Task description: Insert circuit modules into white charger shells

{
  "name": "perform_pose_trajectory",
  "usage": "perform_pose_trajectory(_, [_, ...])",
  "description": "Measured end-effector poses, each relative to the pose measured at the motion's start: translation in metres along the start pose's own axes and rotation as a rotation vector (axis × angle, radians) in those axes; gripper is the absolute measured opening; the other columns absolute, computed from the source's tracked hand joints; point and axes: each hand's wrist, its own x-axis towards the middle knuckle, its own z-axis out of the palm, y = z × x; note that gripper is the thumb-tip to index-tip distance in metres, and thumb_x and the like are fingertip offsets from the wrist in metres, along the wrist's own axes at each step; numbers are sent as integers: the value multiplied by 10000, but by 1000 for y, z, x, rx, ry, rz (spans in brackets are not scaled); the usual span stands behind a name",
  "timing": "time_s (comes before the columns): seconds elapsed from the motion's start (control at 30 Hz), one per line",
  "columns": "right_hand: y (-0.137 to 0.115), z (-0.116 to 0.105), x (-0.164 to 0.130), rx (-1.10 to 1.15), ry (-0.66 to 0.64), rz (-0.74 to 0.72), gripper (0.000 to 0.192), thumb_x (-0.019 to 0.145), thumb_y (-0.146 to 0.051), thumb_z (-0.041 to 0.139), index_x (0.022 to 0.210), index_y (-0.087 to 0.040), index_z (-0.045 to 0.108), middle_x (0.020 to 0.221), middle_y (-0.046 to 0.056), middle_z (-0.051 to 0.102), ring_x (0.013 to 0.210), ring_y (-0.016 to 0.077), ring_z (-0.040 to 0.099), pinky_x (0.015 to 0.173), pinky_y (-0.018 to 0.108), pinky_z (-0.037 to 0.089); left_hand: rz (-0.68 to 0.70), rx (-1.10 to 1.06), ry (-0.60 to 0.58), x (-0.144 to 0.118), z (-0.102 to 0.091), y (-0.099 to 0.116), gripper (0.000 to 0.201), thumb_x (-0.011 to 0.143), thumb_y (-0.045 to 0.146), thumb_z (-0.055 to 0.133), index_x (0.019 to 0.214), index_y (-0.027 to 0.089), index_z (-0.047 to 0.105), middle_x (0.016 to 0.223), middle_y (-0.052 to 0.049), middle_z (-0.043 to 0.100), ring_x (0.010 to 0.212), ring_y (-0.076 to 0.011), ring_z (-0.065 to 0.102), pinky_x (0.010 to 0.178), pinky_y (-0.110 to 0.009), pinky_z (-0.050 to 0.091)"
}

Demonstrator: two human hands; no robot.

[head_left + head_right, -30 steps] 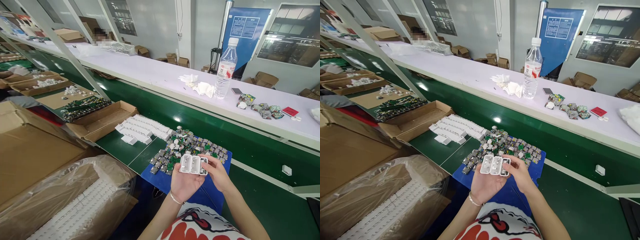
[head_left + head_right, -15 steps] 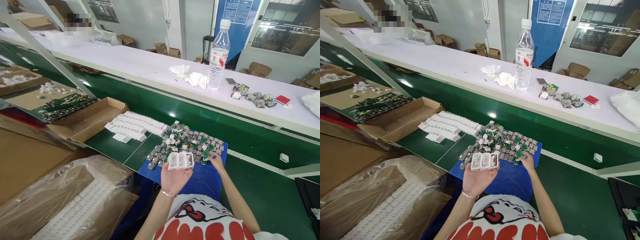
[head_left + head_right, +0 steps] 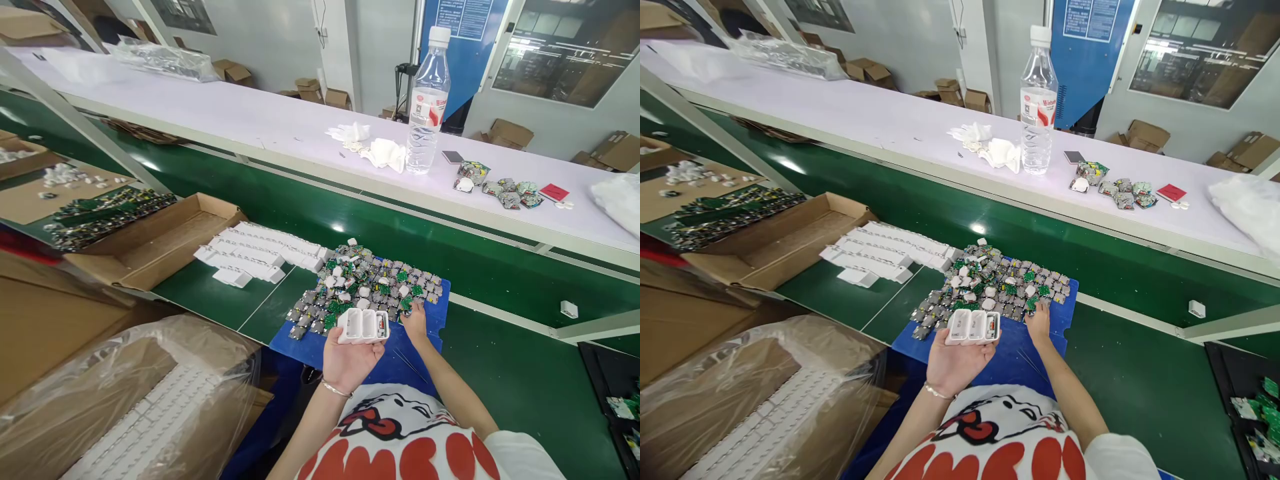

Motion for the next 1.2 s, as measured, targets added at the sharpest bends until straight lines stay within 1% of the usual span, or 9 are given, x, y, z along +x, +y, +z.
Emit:
perform_pose_trajectory(0.17, [39,-9,-9,-5,-76,238,540,698,-446,640,1093,-78,605,958,163,649,878,284,632,733,339,487,-14,21,-9,2,-5,1,423,589,370,640,977,203,660,1003,-82,659,847,-254,571,588,-274,399])
perform_pose_trajectory(0.27, [70,-20,-18,-17,-55,300,659,717,-483,620,1194,-35,540,1102,236,582,957,322,610,783,387,467,-52,44,-15,7,-9,-2,401,602,362,636,969,199,654,992,-79,664,846,-245,579,606,-278,412])
perform_pose_trajectory(0.37, [93,-25,-32,10,-10,222,710,703,-428,659,1313,-123,459,1280,183,478,1113,301,526,920,386,415,-106,78,-33,13,-12,-6,378,620,347,631,974,215,649,998,-65,670,871,-247,593,641,-289,433])
perform_pose_trajectory(0.47, [105,-22,-46,56,15,112,713,542,-313,789,1213,-206,570,1250,85,514,1141,273,484,987,356,378,-147,103,-65,17,-13,-10,377,624,330,636,983,218,650,1014,-63,674,901,-255,602,661,-294,447])
perform_pose_trajectory(0.53, [108,-16,-53,79,67,75,611,529,-291,791,1114,-209,634,1228,75,527,1126,275,477,999,376,368,-158,102,-83,19,-12,-12,378,625,323,641,986,212,653,1005,-68,678,887,-247,606,662,-295,452])
perform_pose_trajectory(0.7, [103,-5,-59,156,215,43,325,680,-310,651,974,-174,673,1044,91,626,1028,266,526,953,440,401,-155,72,-121,20,-8,-14,354,635,329,639,974,228,652,999,-66,678,865,-238,609,651,-301,449])
perform_pose_trajectory(0.93, [69,-28,-50,303,278,35,426,795,-374,492,1121,-118,591,865,76,691,790,185,657,736,316,528,-96,71,-152,19,-5,-13,351,644,316,631,981,216,640,1031,-66,668,895,-239,605,658,-299,444])
perform_pose_trajectory(1.07, [49,-44,-46,219,257,50,435,811,-358,454,1180,-164,576,1089,103,633,952,207,622,833,342,505,-89,92,-173,20,-7,-12,342,658,316,616,981,205,638,1031,-61,671,906,-230,606,683,-309,455])
perform_pose_trajectory(1.2, [35,-28,-55,48,161,78,461,697,-433,622,1074,-169,648,1188,143,548,1114,310,507,940,423,428,-63,79,-141,20,-11,-6,337,652,319,622,970,212,640,1022,-49,675,878,-219,608,669,-306,457])
